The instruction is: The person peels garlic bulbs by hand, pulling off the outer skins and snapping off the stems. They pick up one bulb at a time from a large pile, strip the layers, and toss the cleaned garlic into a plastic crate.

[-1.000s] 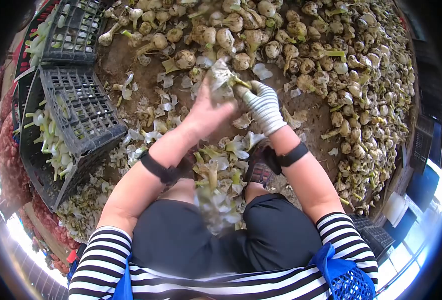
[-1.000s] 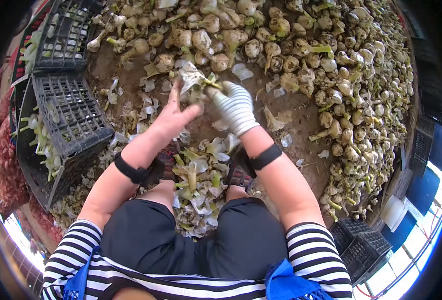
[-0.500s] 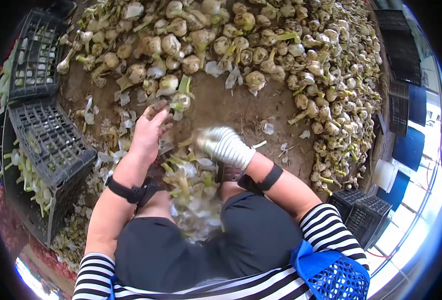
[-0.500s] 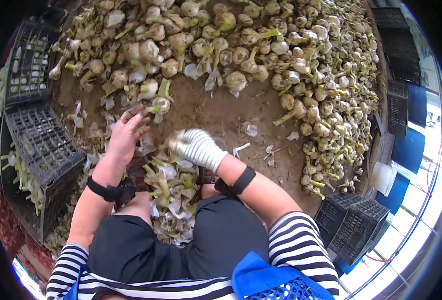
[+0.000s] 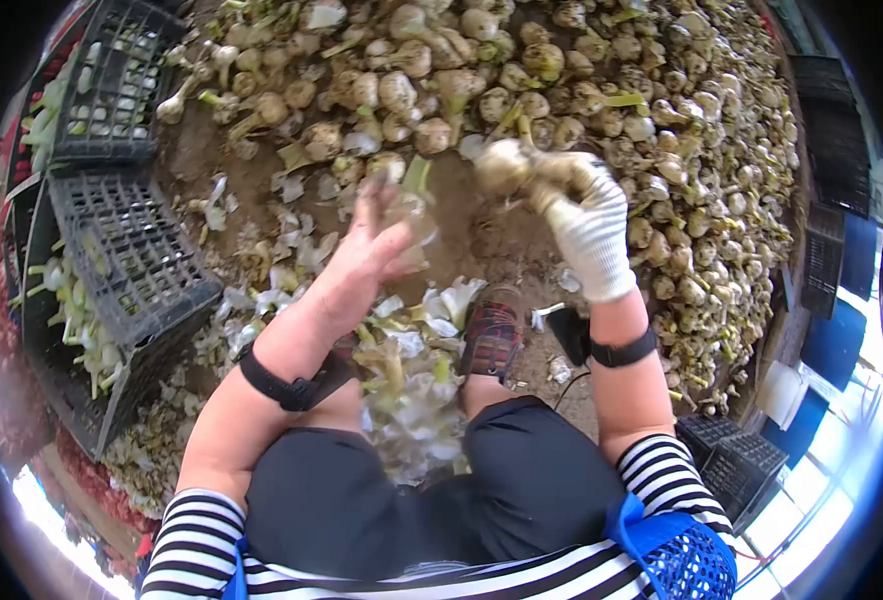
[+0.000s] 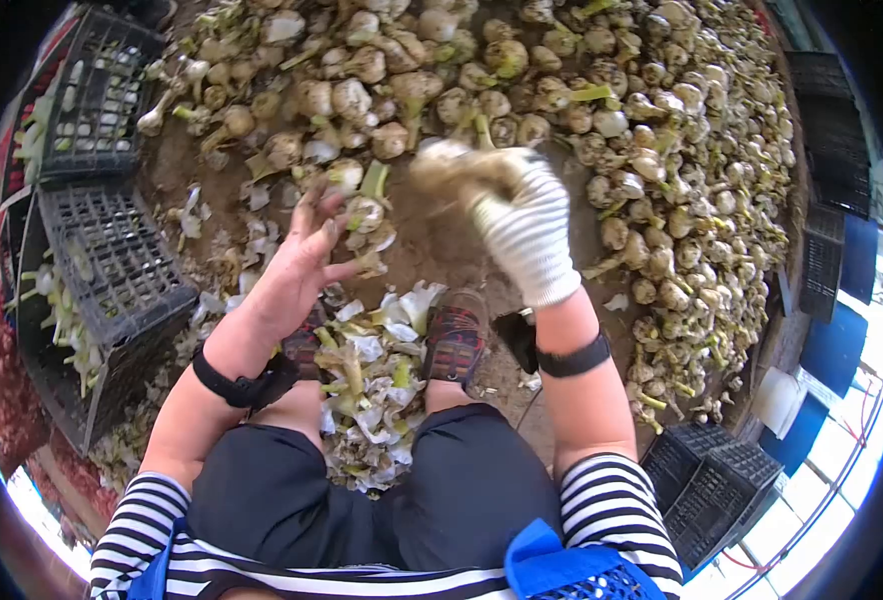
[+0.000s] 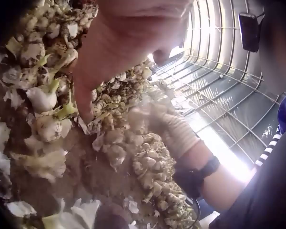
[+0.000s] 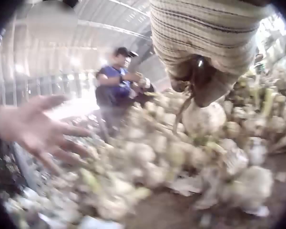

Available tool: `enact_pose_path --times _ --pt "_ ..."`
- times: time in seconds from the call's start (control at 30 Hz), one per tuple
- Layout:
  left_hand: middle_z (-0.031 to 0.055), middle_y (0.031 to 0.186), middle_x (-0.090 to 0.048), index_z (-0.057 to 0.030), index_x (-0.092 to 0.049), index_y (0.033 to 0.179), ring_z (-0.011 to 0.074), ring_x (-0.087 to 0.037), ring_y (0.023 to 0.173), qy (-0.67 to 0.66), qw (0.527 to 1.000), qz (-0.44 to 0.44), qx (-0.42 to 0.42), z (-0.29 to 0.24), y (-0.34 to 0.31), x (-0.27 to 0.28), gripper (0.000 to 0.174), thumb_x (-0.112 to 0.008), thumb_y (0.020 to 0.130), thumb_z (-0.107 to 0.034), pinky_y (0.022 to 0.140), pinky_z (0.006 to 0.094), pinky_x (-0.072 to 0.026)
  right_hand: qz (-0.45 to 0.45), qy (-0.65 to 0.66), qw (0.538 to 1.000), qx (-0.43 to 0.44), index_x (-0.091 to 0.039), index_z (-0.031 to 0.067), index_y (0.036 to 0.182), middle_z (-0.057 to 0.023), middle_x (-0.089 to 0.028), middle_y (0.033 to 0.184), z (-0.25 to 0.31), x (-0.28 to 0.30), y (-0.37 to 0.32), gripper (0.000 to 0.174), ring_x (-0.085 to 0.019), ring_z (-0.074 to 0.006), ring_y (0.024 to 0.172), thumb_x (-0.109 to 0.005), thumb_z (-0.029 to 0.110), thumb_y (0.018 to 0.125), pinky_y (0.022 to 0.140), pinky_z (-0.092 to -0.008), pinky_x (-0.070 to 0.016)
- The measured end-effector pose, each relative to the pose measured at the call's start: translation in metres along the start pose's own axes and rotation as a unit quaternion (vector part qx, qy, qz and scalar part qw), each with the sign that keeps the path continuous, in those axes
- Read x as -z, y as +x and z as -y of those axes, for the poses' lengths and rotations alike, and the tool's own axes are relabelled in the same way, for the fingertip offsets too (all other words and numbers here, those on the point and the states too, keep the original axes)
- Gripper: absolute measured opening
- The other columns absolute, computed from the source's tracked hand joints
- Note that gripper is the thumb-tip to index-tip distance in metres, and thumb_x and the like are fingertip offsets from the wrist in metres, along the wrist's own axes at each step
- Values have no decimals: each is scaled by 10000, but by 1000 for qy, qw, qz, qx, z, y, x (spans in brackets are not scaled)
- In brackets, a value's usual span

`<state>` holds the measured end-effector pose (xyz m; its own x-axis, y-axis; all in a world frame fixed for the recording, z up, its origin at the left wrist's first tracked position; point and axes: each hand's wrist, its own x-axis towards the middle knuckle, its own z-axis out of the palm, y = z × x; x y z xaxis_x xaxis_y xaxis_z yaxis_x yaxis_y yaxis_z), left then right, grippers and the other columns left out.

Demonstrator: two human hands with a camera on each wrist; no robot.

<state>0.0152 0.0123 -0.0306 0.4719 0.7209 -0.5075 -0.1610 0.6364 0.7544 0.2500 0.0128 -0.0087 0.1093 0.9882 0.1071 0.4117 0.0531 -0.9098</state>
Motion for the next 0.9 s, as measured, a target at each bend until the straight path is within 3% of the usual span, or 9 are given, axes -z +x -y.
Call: enact_pose_path --times 0.13,0.23,0.3,0.4,0.43,0.53,0.63,0.77,0.9 --pt "72 1092 -513 -72 -376 1253 188 -545 959 -216 968 116 45 -26 -12 -7 588 -635 744 -209 841 332 -454 141 107 983 43 -670 43 850 -79 -625 885 39 -24 -7 159 -581 -181 878 -658 -15 702 760 -274 -460" --pt "57 1052 -511 -70 -410 1175 176 -528 967 -102 990 6 -101 -17 -16 -8 521 -644 711 -108 861 302 -435 -61 -373 897 229 -608 68 1071 -103 -617 911 8 -19 13 319 -576 -249 908 -607 3 758 776 -337 -468" --pt "46 1049 -498 -70 -390 1154 159 -511 986 -84 990 -6 -117 -17 -19 -14 548 -645 673 -8 891 271 -405 -50 50 997 -43 -550 73 1138 -127 -577 1042 39 -31 -2 416 -551 -344 928 -587 -17 734 833 -411 -435" --pt "45 1022 -462 -84 -345 1105 108 -480 926 85 968 -30 -234 -9 -21 -31 548 -637 662 52 809 226 -424 50 74 992 91 -493 72 1195 -118 -571 1072 44 -76 -26 507 -581 -322 888 -563 -34 704 891 -445 -419" --pt "45 1024 -450 -89 -344 1105 102 -470 942 67 978 -44 -194 -10 -25 -32 575 -634 634 69 803 229 -430 3 -93 967 238 -500 83 1192 -120 -572 1123 45 -79 -27 494 -573 -308 980 -566 -5 711 959 -472 -362" --pt "40 1069 -466 -80 -363 1138 125 -468 1023 16 984 -3 -177 -1 -30 -15 600 -638 622 49 901 281 -397 17 -203 958 204 -492 75 1209 -118 -571 1155 18 -75 -24 476 -544 -311 1063 -577 33 742 993 -477 -318" --pt "44 1073 -476 -82 -387 1122 142 -489 1015 -34 980 -23 -195 -7 -34 -16 580 -645 615 30 893 282 -404 14 -18 991 131 -489 71 1216 -127 -618 1004 25 -53 -24 520 -582 -302 889 -624 62 714 917 -449 -366" --pt "30 1034 -496 -88 -379 1144 129 -501 975 -95 986 -12 -136 -4 -32 -14 580 -606 630 53 854 259 -416 61 -190 930 309 -500 65 1204 -74 -605 862 45 -54 -31 579 -558 -275 851 -657 88 647 830 -388 -397" --pt "27 1033 -491 -90 -355 1175 108 -504 927 -53 993 7 -103 -1 -34 -8 597 -592 650 66 832 248 -422 104 -232 923 290 -503 66 1205 -68 -588 830 42 -57 -27 613 -547 -265 802 -645 122 612 758 -387 -408"
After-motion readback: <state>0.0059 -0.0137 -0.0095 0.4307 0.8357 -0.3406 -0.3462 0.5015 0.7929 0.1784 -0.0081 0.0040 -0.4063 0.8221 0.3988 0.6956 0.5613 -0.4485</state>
